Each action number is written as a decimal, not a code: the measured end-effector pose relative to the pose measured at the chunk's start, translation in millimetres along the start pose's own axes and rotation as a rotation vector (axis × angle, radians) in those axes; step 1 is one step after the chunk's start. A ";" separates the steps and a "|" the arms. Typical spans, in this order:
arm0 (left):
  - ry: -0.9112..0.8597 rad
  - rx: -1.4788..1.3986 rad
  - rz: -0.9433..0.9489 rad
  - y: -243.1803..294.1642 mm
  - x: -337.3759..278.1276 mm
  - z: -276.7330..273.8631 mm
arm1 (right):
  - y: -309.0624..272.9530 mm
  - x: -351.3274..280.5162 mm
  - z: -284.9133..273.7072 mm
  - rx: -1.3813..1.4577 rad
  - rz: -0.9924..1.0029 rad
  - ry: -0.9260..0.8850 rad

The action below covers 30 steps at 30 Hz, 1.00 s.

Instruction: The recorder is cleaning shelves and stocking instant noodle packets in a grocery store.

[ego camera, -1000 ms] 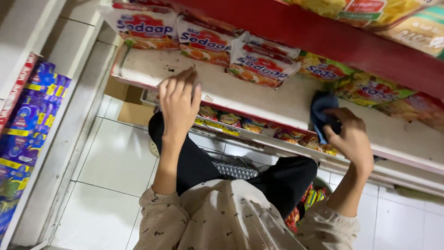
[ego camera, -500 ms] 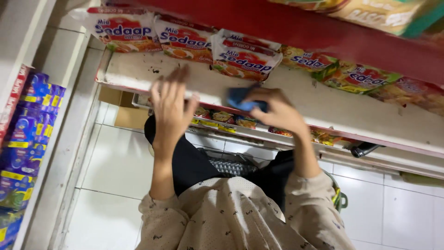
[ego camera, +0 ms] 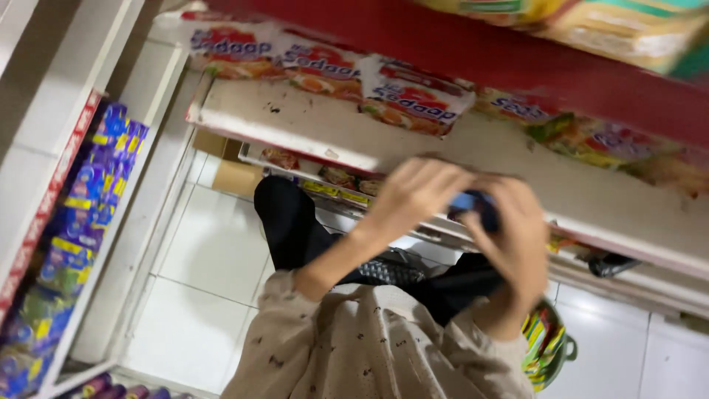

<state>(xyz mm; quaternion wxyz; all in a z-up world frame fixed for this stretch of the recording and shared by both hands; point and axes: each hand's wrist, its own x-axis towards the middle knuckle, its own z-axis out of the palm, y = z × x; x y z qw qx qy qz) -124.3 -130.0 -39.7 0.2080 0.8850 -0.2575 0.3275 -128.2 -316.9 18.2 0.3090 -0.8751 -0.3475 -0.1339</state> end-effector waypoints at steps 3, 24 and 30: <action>0.126 -0.130 0.111 30.1 23.4 72.3 | 14.8 -32.6 -29.5 -0.235 0.157 0.077; -0.323 -0.389 -0.010 -106.8 -29.6 -46.5 | -24.1 53.4 62.7 0.165 0.081 -0.222; -0.162 -0.199 -0.142 -172.3 -87.8 -122.8 | -70.2 105.5 149.8 0.202 -0.102 -0.219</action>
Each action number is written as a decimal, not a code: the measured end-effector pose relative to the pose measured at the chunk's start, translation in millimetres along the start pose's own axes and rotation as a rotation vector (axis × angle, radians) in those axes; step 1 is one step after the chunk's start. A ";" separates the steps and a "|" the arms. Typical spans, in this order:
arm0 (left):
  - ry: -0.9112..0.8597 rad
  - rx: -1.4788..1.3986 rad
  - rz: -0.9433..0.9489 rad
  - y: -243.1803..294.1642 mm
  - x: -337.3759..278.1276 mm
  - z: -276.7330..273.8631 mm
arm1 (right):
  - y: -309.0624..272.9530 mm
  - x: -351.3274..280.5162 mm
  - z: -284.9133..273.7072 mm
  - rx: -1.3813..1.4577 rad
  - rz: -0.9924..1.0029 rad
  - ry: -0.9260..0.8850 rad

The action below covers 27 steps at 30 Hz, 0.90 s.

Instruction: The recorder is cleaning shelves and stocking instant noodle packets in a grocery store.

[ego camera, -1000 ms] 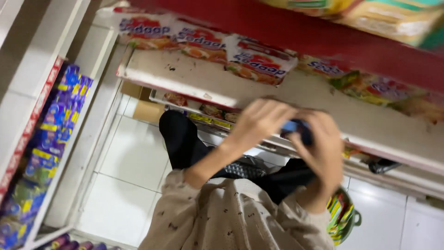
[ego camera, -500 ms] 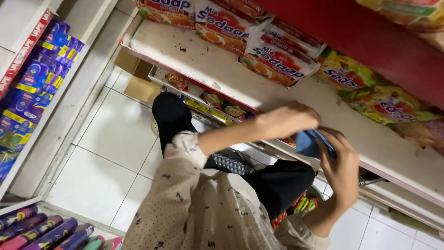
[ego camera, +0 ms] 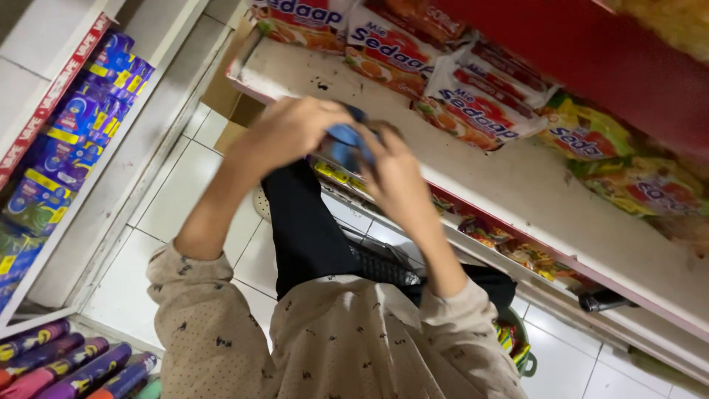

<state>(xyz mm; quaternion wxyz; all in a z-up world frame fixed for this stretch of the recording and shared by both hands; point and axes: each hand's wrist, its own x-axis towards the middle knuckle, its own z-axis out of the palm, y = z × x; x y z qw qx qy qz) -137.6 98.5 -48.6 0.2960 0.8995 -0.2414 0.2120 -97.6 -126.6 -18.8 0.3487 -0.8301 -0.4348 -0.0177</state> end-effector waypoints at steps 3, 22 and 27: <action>-0.010 0.225 -0.137 -5.6 -21.1 -26.1 | -7.4 29.5 39.7 -0.047 -0.123 0.021; 0.021 0.253 0.076 0.6 66.3 107.4 | 30.3 -38.6 -60.7 -0.185 0.178 -0.002; 0.041 0.134 0.064 -42.0 48.7 55.2 | 38.7 6.1 -16.9 -0.195 0.097 0.039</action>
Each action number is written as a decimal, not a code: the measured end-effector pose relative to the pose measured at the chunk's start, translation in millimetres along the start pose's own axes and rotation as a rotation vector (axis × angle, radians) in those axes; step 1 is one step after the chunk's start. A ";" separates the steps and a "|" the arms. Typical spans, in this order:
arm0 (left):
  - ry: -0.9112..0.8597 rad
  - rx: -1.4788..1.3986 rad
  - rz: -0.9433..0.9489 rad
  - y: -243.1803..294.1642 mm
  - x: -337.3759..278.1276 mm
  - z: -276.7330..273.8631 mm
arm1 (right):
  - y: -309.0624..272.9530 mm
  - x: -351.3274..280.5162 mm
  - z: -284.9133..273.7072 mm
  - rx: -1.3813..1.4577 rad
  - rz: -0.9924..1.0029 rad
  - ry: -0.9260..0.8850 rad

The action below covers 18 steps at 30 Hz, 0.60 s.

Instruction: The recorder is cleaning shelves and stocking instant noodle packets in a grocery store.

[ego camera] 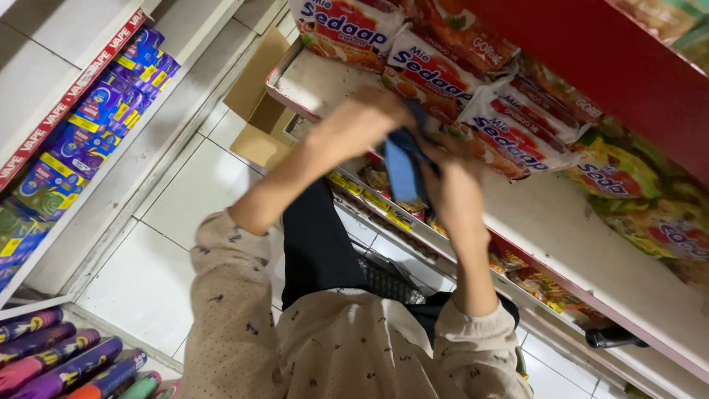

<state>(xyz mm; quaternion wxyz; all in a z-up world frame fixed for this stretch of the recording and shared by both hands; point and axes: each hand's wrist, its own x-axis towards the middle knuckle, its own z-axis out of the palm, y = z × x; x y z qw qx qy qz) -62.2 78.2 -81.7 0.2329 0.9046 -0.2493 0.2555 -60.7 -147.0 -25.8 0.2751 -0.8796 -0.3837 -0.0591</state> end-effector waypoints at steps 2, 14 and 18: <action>0.056 0.095 0.033 -19.0 -10.3 -25.3 | -6.7 19.3 22.1 0.058 -0.063 0.010; 0.026 0.340 -0.179 -52.6 -79.4 -103.5 | -72.0 91.4 107.5 0.151 -0.289 0.043; 0.157 0.538 -0.051 -45.0 -89.6 -102.1 | -61.3 102.5 113.2 0.291 -0.295 -0.017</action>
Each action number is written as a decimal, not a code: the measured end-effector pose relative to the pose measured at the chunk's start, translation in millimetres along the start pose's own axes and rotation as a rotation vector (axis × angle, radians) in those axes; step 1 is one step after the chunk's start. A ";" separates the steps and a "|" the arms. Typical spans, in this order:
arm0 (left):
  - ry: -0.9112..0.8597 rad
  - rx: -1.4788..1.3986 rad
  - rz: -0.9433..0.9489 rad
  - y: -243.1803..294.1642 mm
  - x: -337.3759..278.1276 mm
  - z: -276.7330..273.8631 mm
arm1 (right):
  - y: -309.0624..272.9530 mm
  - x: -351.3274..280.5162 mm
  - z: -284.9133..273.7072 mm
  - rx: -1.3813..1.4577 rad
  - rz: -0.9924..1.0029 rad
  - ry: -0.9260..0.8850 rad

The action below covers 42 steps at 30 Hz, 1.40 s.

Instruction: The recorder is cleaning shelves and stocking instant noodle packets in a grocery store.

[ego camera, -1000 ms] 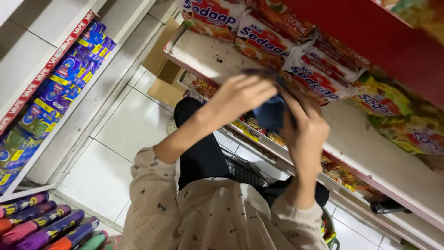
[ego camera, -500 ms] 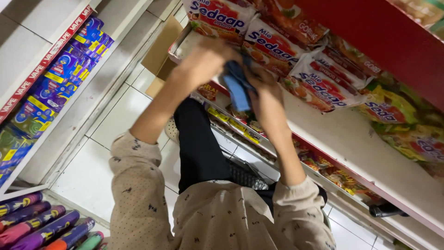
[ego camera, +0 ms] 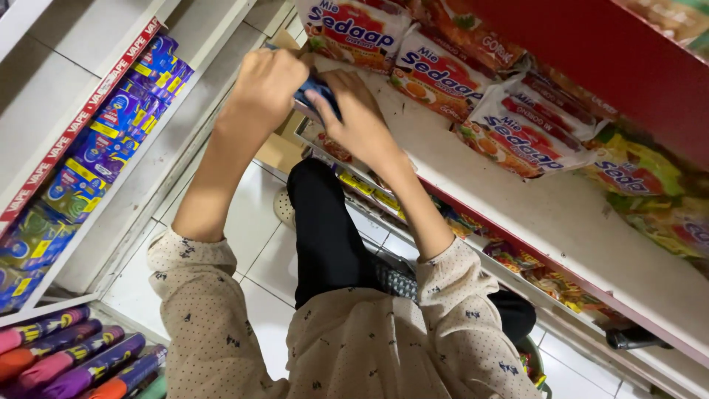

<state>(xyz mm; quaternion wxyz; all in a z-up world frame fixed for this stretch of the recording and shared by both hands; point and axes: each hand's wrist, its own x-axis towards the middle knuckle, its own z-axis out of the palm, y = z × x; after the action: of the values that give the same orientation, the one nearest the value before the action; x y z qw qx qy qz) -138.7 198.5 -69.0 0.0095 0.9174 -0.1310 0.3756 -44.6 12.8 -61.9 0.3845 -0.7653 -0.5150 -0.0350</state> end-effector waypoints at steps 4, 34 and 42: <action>-0.059 0.016 0.011 -10.1 -7.2 11.3 | -2.6 3.1 -2.7 0.131 0.077 -0.051; -0.330 -0.196 -0.177 153.7 62.2 -43.3 | -23.0 -106.4 -91.4 -0.170 0.043 0.021; -0.360 -0.275 -0.053 204.8 77.8 -15.6 | -23.8 -160.0 -147.8 -0.250 0.102 0.011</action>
<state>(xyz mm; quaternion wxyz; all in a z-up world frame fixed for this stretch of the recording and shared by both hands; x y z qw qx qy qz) -147.0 -15.7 -20.7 0.1207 0.9629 -0.1565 0.1839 -88.2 -197.2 -16.9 0.2902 -0.8323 -0.4648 -0.0833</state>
